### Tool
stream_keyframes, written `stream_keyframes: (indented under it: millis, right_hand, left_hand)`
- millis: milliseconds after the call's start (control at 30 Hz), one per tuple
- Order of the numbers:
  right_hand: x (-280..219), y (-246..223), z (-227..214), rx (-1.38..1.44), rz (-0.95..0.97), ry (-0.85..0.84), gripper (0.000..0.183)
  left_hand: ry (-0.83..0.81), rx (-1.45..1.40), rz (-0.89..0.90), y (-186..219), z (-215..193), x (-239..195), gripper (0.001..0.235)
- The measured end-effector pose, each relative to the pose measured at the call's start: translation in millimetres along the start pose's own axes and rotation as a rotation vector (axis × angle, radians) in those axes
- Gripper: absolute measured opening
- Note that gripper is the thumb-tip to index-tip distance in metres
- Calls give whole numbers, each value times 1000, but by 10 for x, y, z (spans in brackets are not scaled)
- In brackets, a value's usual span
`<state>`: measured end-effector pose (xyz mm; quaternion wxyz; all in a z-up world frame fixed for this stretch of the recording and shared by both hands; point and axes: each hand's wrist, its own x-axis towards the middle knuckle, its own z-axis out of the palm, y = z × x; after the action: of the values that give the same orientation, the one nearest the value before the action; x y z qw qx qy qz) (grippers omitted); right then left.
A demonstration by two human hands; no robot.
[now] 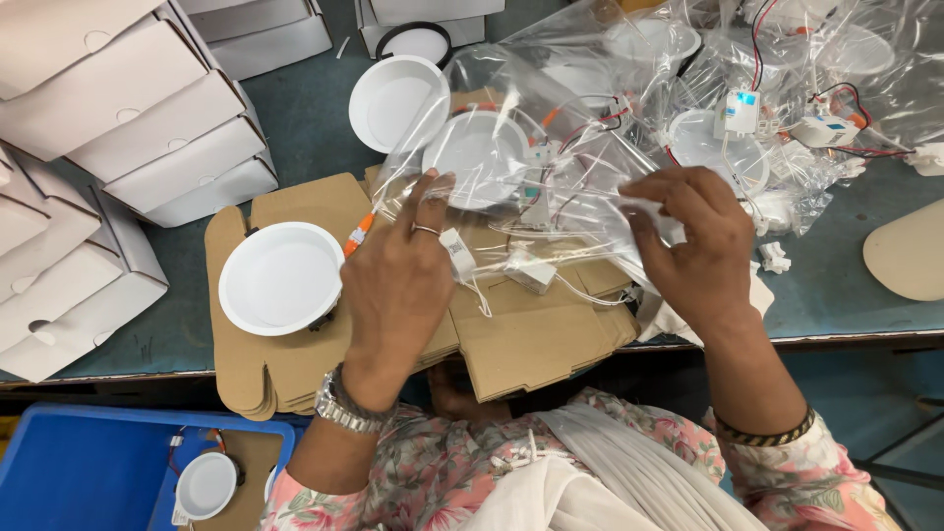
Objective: The person assembles light fixtures by placing circular LED panels into plastic bags and connecting them with electronic drivers and wires on a cardboard workstation.
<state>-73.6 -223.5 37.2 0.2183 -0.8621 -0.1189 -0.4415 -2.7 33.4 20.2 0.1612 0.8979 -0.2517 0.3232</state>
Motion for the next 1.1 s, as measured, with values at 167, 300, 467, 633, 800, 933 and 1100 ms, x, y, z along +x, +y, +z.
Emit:
stream_keyframes:
  millis: [167, 300, 467, 633, 800, 933, 1100]
  right_hand:
    - [-334, -453, -196, 154, -73, 6, 28]
    - [-301, -259, 236, 19, 140, -515, 27]
    - [490, 221, 675, 10, 18, -365, 36]
    - [1201, 10, 1004, -174, -79, -684, 45]
    - [924, -439, 821, 110, -182, -1019, 55]
    - [905, 4, 492, 851, 214, -555, 30]
    - [816, 381, 984, 539, 510, -556, 28]
  left_hand:
    - [-118, -102, 159, 214, 6, 2, 59]
    - [-304, -319, 340, 628, 85, -211, 44]
    - [-221, -337, 535, 989, 52, -424, 46]
    - [-99, -130, 320, 403, 238, -184, 28]
    - [95, -200, -165, -445, 330, 279, 86]
    - [598, -956, -475, -1144, 223, 100, 74]
    - [493, -827, -478, -1133, 1105, -8, 86]
